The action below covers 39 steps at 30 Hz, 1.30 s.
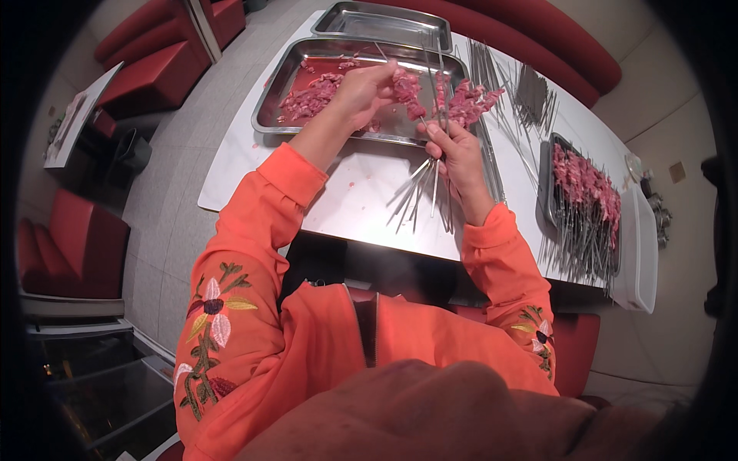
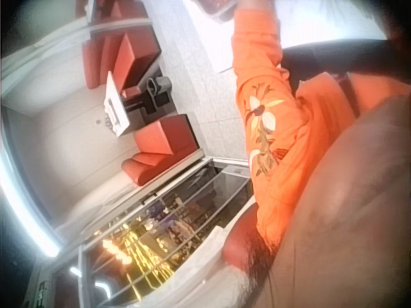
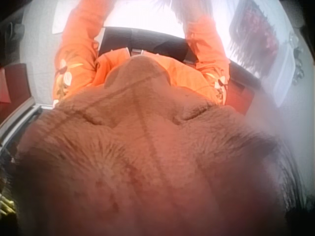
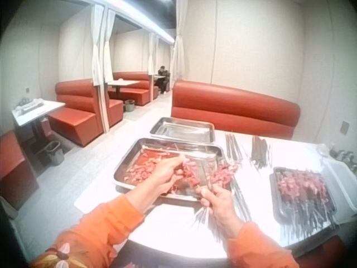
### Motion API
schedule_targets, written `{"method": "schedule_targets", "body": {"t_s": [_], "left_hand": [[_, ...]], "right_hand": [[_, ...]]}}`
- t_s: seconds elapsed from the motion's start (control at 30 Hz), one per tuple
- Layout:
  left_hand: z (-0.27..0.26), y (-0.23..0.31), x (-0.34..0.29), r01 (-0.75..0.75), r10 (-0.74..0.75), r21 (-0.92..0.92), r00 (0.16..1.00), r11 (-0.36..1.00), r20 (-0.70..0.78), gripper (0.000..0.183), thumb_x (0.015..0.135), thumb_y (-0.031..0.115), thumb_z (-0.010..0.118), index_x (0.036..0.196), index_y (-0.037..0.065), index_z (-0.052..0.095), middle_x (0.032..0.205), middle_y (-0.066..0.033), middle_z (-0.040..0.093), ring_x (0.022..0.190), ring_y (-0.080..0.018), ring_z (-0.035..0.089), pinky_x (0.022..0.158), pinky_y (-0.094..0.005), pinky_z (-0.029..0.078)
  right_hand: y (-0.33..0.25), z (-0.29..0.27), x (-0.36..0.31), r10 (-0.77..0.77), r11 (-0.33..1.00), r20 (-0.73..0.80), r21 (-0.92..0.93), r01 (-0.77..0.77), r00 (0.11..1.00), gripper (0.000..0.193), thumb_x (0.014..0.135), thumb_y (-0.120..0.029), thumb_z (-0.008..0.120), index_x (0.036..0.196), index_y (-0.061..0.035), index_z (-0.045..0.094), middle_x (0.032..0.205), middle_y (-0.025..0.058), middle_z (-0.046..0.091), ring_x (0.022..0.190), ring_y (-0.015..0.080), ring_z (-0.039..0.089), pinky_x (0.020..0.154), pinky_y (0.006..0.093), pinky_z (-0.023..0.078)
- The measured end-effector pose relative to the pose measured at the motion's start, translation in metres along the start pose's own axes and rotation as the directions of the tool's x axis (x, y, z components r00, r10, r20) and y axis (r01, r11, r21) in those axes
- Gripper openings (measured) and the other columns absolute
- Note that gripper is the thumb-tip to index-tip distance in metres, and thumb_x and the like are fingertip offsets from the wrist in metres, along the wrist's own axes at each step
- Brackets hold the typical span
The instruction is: The person threads small pieces of raw meat onto metal skewers from a tray. Completed skewers are placed into a second tray. The person works continuously, handling the meat and skewers by hand.
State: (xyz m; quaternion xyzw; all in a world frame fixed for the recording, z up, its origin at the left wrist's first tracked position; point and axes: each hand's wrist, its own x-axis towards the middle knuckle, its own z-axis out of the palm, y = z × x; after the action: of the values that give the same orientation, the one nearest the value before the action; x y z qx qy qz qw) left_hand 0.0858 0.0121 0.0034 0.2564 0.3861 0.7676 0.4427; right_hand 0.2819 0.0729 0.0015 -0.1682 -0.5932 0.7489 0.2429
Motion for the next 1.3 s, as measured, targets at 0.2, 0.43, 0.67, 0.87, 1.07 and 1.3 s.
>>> {"method": "schedule_targets", "body": {"t_s": [0.2, 0.43, 0.67, 0.87, 1.07, 1.3], "left_hand": [[0.003, -0.004, 0.004, -0.126, 0.131, 0.062, 0.988, 0.990, -0.084, 0.016, 0.089, 0.008, 0.052, 0.095, -0.006, 0.058, 0.090, -0.0168, 0.065, 0.081, -0.0230, 0.065, 0.075, -0.0316, 0.053], [0.007, -0.003, 0.000, -0.162, 0.164, 0.022, 0.979, 0.987, -0.122, 0.016, 0.090, 0.008, 0.051, 0.091, -0.007, 0.057, 0.087, -0.0174, 0.065, 0.077, -0.0239, 0.066, 0.072, -0.0311, 0.054], [0.009, -0.002, -0.003, -0.191, 0.190, 0.006, 0.970, 0.982, -0.155, 0.018, 0.091, 0.008, 0.050, 0.090, -0.009, 0.055, 0.088, -0.0199, 0.064, 0.076, -0.0257, 0.067, 0.069, -0.0315, 0.056], [0.005, -0.001, -0.001, -0.168, 0.169, 0.025, 0.975, 0.986, -0.147, 0.021, 0.091, 0.015, 0.053, 0.093, -0.006, 0.055, 0.090, -0.0176, 0.065, 0.079, -0.0228, 0.066, 0.071, -0.0311, 0.054], [0.015, 0.007, -0.016, 0.092, -0.098, 0.098, 0.993, 0.991, 0.066, 0.024, 0.091, 0.015, 0.053, 0.103, -0.006, 0.054, 0.100, -0.0185, 0.063, 0.088, -0.0236, 0.065, 0.079, -0.0343, 0.054], [0.016, 0.000, -0.016, -0.018, 0.017, 0.058, 1.000, 0.998, 0.007, 0.023, 0.090, 0.015, 0.056, 0.100, -0.006, 0.056, 0.103, -0.0188, 0.062, 0.090, -0.0253, 0.064, 0.082, -0.0336, 0.053]], "right_hand": [[-0.002, 0.003, -0.001, 0.000, 0.999, 0.012, -0.047, 0.001, 1.000, 0.020, 0.091, -0.017, 0.055, 0.099, 0.0006, 0.060, 0.059, -0.0037, 0.047, 0.043, -0.0006, 0.035, 0.035, 0.0143, 0.023], [-0.001, 0.003, -0.002, -0.039, 0.999, 0.012, -0.019, 0.039, 0.999, 0.019, 0.089, -0.013, 0.056, 0.102, 0.0014, 0.058, 0.066, -0.0022, 0.050, 0.052, 0.0029, 0.042, 0.043, 0.0161, 0.030], [-0.003, 0.008, -0.005, -0.058, 0.998, 0.006, -0.036, 0.059, 0.998, 0.018, 0.088, -0.007, 0.056, 0.104, 0.0034, 0.057, 0.073, -0.0018, 0.051, 0.058, 0.0055, 0.046, 0.052, 0.0170, 0.034], [-0.004, 0.010, -0.006, -0.062, 0.997, -0.009, -0.047, 0.061, 0.998, 0.019, 0.088, -0.008, 0.056, 0.103, 0.0032, 0.057, 0.071, -0.0019, 0.051, 0.056, 0.0045, 0.045, 0.048, 0.0167, 0.034], [-0.003, 0.003, -0.001, -0.028, 1.000, -0.057, -0.008, 0.028, 0.998, 0.021, 0.090, -0.014, 0.056, 0.106, -0.0014, 0.057, 0.061, -0.0024, 0.047, 0.044, 0.0015, 0.037, 0.034, 0.0151, 0.026], [-0.002, 0.006, -0.001, -0.018, 1.000, -0.027, 0.010, 0.019, 0.999, 0.022, 0.090, -0.013, 0.056, 0.108, -0.0013, 0.056, 0.062, -0.0026, 0.046, 0.046, 0.0013, 0.037, 0.034, 0.0143, 0.027]]}}
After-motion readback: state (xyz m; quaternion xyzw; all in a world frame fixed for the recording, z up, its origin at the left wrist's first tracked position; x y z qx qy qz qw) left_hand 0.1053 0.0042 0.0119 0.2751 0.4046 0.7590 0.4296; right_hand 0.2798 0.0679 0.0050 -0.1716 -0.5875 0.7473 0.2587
